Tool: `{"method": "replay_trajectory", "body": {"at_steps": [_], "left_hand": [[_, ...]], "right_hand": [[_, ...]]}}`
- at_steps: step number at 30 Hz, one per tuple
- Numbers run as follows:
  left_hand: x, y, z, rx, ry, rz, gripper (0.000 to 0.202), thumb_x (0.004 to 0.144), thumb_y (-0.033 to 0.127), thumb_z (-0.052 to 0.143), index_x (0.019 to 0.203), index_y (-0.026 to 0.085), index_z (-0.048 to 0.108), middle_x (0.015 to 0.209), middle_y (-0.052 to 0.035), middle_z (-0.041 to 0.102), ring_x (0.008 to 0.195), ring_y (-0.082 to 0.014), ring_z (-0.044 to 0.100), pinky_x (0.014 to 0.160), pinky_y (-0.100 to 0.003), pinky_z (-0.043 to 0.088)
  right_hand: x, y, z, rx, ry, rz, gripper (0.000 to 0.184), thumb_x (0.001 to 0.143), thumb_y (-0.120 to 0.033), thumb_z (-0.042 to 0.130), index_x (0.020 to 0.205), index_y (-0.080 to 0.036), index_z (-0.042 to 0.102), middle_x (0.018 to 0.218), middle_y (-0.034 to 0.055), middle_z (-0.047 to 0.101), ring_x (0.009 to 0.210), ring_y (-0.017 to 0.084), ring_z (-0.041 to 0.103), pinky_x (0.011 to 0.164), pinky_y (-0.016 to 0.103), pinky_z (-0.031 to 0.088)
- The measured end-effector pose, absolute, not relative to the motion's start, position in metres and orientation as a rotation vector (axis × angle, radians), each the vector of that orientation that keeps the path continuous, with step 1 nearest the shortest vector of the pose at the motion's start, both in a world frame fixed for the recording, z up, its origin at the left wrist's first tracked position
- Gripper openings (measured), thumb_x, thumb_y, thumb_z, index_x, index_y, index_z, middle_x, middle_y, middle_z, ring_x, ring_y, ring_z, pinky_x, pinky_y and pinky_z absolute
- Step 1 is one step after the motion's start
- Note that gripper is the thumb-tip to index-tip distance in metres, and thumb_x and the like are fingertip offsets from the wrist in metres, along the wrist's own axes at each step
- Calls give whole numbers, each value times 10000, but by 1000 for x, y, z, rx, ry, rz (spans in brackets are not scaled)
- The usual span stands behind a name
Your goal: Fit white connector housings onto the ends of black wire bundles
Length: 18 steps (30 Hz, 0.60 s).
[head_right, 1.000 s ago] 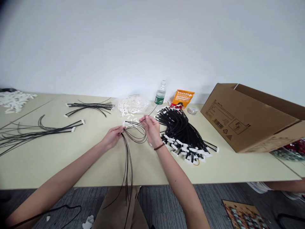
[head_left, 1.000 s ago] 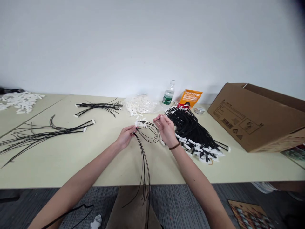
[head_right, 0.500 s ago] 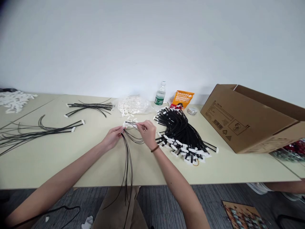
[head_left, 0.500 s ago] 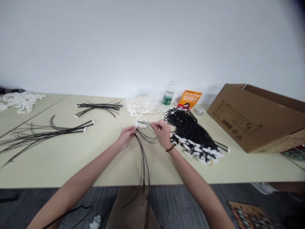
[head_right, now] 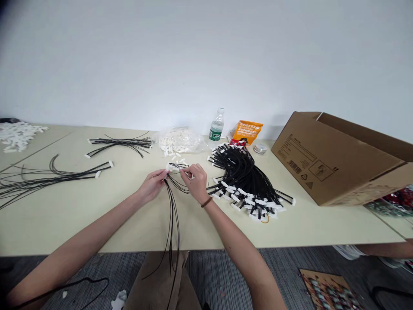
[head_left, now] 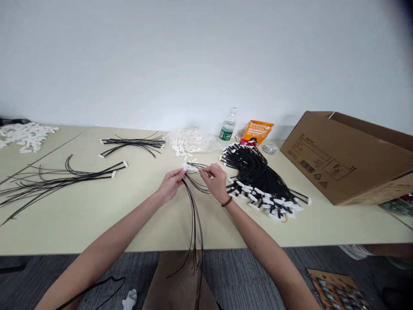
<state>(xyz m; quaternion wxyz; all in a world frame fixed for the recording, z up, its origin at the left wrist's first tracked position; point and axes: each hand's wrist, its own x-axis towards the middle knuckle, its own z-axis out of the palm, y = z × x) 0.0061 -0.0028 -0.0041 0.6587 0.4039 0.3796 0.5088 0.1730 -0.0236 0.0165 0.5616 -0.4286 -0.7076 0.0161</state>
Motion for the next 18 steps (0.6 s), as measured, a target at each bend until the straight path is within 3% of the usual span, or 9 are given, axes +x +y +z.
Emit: {"method": "replay_trajectory", "body": {"at_steps": [12,18], "left_hand": [[6,-3,-6,969,887,1167,306,596,396,722,773,148,692,707,-25,568,647,-88,426,579,-218,318],[7,-5,-3,992,921,1176,346,558,416,738,762,140,692,725,-23,583,653,-88,434,573,-220,318]], "right_hand": [[173,-22,15,-1057,-1619,164,261,810,-315,541,581,-195,501,519,-39,362,550,114,354,556,260,302],[170,-23,15,-1043,-1572,255,343,814,-292,525,512,-190,398,505,-47,332,538,104,330,547,252,288]]}}
